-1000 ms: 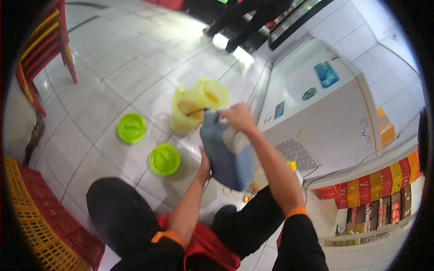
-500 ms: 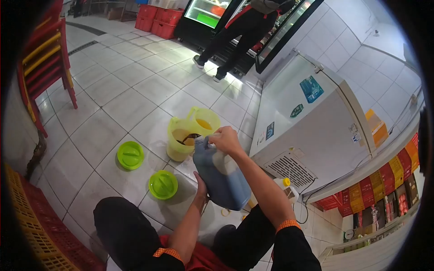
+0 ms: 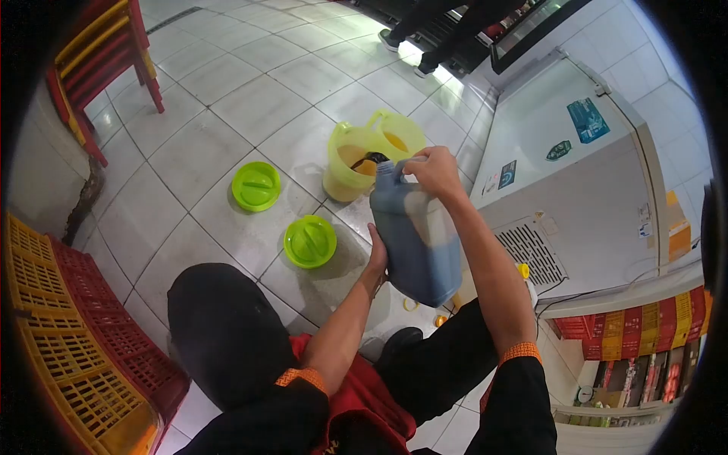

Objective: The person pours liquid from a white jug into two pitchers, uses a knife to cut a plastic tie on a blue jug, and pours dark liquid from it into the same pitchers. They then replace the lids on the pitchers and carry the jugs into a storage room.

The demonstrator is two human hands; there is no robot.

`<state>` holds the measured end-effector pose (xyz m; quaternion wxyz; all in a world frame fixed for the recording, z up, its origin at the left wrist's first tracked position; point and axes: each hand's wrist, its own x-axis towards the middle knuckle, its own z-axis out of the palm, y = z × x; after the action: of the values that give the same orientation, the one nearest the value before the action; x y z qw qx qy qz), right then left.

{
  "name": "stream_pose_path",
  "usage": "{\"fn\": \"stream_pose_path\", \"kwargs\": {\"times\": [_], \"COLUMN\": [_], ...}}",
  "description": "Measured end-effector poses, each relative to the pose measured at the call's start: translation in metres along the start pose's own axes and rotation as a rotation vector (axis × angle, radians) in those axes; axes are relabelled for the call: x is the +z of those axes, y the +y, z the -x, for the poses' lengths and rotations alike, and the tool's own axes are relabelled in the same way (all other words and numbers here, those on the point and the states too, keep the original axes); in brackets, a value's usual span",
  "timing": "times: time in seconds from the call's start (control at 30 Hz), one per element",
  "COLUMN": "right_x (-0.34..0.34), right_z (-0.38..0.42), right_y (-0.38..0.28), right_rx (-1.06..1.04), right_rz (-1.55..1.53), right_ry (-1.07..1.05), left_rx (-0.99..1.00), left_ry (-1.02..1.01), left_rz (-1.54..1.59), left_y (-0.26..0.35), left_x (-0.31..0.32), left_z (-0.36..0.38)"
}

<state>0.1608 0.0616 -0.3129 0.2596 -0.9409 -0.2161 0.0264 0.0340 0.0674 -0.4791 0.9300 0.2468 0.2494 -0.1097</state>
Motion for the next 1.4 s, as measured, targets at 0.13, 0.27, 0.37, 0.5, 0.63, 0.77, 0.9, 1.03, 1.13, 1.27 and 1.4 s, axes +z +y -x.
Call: {"fn": "stream_pose_path", "kwargs": {"times": [0.13, 0.27, 0.37, 0.5, 0.63, 0.77, 0.9, 1.03, 1.13, 1.27, 1.4], "right_x": [0.001, 0.001, 0.003, 0.002, 0.004, 0.003, 0.004, 0.003, 0.002, 0.002, 0.003], "right_z": [-0.001, -0.004, -0.002, -0.003, -0.005, -0.005, -0.003, -0.003, -0.001, 0.0, -0.001], "right_y": [-0.002, 0.0, 0.0, 0.001, 0.005, 0.005, 0.003, 0.001, 0.0, -0.002, 0.0], "right_rx": [0.033, 0.009, -0.006, 0.046, 0.023, 0.016, -0.012, 0.009, 0.02, 0.067, 0.013], "right_rz": [0.004, 0.043, 0.069, 0.027, 0.027, 0.028, 0.066, 0.056, 0.041, 0.041, 0.064], "right_ry": [0.004, -0.009, 0.01, -0.013, -0.004, -0.012, -0.003, 0.009, -0.002, -0.024, -0.005], "left_rx": [0.013, -0.024, -0.041, -0.036, -0.042, -0.047, -0.1, -0.087, -0.05, -0.053, -0.082], "left_ry": [-0.053, -0.03, -0.021, -0.079, -0.139, -0.023, -0.031, -0.088, -0.038, -0.02, -0.026], "left_rz": [-0.024, -0.021, -0.047, -0.04, -0.056, -0.042, -0.042, 0.005, -0.03, -0.055, -0.057], "left_y": [0.001, 0.001, 0.001, -0.01, -0.011, -0.007, -0.006, -0.007, -0.006, -0.003, -0.005], "left_x": [-0.003, -0.001, 0.001, -0.008, -0.012, -0.006, -0.006, -0.006, -0.002, 0.0, -0.004], "left_z": [-0.001, -0.001, 0.004, -0.015, -0.016, -0.011, -0.008, -0.009, -0.005, 0.002, -0.004]}}
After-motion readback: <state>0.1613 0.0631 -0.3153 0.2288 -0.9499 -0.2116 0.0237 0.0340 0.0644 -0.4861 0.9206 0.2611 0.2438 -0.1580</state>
